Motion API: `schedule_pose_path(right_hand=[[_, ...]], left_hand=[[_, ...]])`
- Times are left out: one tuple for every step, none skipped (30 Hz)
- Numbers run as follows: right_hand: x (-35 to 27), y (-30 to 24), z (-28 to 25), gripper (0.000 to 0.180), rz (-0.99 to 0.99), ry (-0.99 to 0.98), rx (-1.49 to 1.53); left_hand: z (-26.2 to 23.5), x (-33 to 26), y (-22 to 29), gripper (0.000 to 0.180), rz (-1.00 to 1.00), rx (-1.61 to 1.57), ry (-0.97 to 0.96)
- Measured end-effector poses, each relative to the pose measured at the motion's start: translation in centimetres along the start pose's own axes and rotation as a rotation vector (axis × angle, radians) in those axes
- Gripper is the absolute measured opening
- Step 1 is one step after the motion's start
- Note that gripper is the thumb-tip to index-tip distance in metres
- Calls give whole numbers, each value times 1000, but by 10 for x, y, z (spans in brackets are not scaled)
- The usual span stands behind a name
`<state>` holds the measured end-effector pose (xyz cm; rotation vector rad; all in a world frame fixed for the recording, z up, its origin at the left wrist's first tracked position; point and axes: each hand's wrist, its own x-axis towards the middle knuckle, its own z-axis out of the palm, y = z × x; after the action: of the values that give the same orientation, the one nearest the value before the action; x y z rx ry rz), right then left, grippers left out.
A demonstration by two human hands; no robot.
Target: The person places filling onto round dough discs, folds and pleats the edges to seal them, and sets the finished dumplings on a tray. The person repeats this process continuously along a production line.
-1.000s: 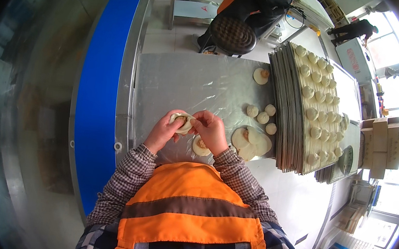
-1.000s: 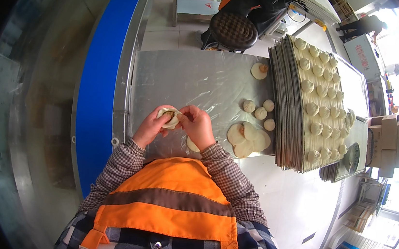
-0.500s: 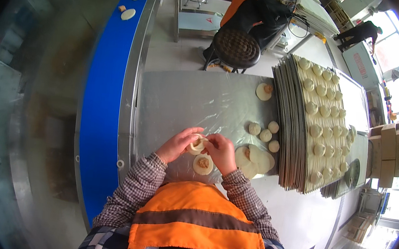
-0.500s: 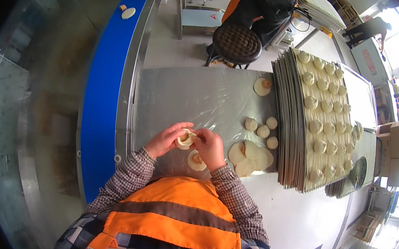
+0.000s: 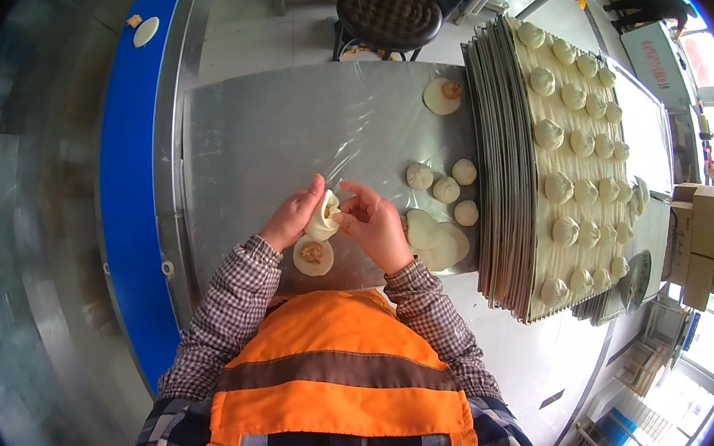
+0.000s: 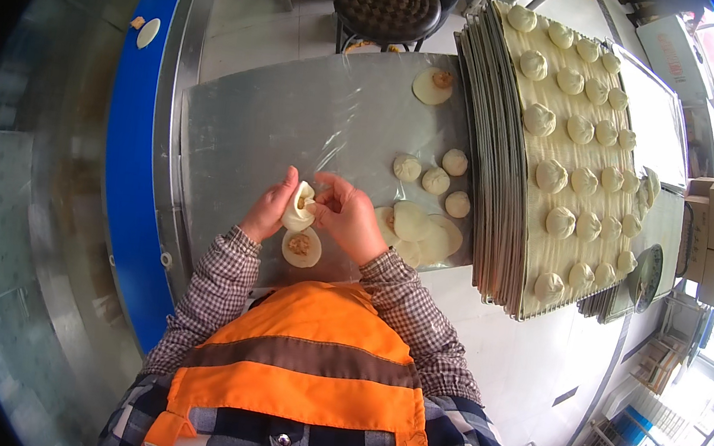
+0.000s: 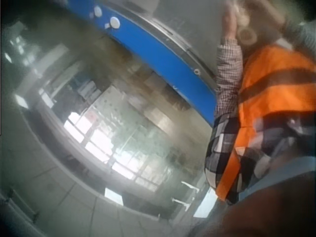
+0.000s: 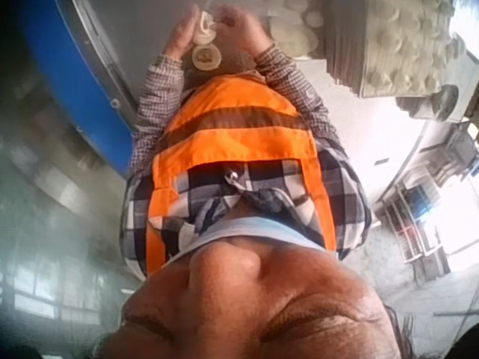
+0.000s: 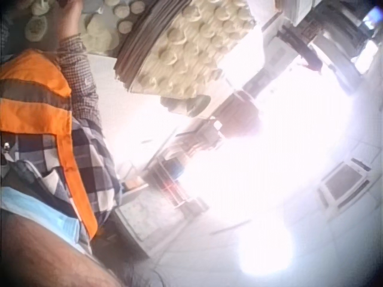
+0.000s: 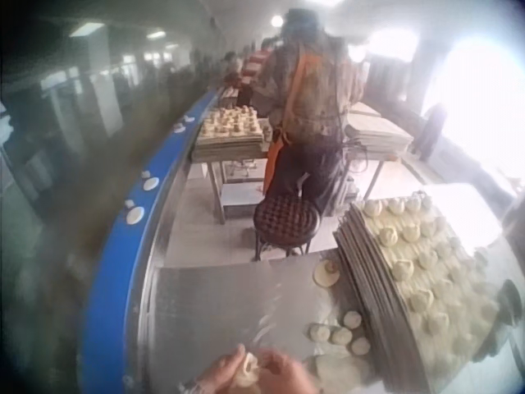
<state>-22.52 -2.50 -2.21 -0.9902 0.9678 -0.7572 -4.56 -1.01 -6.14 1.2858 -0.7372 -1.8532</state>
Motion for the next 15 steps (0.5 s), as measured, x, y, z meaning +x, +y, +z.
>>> schedule_pose_path(right_hand=[[0,3,-6,15,12,31,-118],[0,6,-12,15,-13,44,-205],[-1,9,-20,15,23,71,-297],[-2,13,-27,17,-154,80,-441],[-3,17,-33,19,-268,101,-583],[-4,20,-39,21,-384,118,-724],[-6,22,-45,21,-395,106,-699],[-7,24,-50,21,-408,93,-671],[-7,25,-54,21,-428,80,-645],[-8,26,-58,20,-280,57,-504],[-8,25,-62,19,-128,38,-362],[-9,25,-65,18,19,22,-220],[-9,23,-69,18,142,3,-44],[-9,22,-71,17,135,14,-156],[-10,21,-74,17,110,17,-235]], left_hand=[[7,2,0,61,-17,-22,-23],[15,2,-1,60,-31,-43,-51],[22,4,-4,60,6,-80,-72],[31,3,-10,55,147,-10,56],[36,4,-16,55,76,65,101],[41,7,-23,54,45,130,125],[45,8,-29,53,-71,206,170],[48,12,-35,52,-180,117,222],[50,16,-39,50,-73,78,184],[51,20,-41,49,-48,39,164],[54,21,-42,48,-24,5,127],[56,22,-41,50,-75,-40,124],[58,22,-39,51,-118,-80,103],[62,20,-38,53,-149,-133,95],[66,17,-35,54,-42,20,73]])
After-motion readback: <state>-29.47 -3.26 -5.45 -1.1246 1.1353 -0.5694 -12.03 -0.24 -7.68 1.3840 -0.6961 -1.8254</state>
